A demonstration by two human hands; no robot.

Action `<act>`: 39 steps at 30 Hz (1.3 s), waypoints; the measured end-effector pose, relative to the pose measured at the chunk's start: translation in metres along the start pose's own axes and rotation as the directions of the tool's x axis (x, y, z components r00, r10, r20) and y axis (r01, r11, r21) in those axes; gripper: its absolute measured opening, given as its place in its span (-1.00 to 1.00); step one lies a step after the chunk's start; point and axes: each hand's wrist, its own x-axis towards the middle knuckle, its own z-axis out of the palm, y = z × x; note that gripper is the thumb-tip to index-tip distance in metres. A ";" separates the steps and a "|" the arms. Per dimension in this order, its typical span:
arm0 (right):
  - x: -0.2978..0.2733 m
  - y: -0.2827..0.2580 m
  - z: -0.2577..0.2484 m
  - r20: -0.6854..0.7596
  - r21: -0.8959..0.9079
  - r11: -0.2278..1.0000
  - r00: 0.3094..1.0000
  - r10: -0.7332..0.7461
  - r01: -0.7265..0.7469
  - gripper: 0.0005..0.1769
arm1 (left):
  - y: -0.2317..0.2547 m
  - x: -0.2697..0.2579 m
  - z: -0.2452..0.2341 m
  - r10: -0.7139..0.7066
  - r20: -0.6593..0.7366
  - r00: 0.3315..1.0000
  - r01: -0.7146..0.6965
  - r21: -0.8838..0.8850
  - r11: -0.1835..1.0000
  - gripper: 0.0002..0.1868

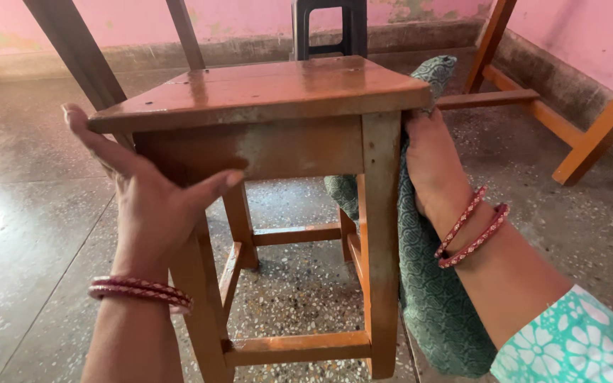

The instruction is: The person wipes a wooden table and a wooden chair using a green cloth. They move the cloth across the table surface and then clean the chair seat and legs.

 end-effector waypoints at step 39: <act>0.009 -0.040 -0.037 0.354 -0.618 0.742 0.935 -0.030 0.259 -0.47 | 0.137 0.102 0.080 0.465 0.193 0.864 -0.502 0.407 0.763 -0.14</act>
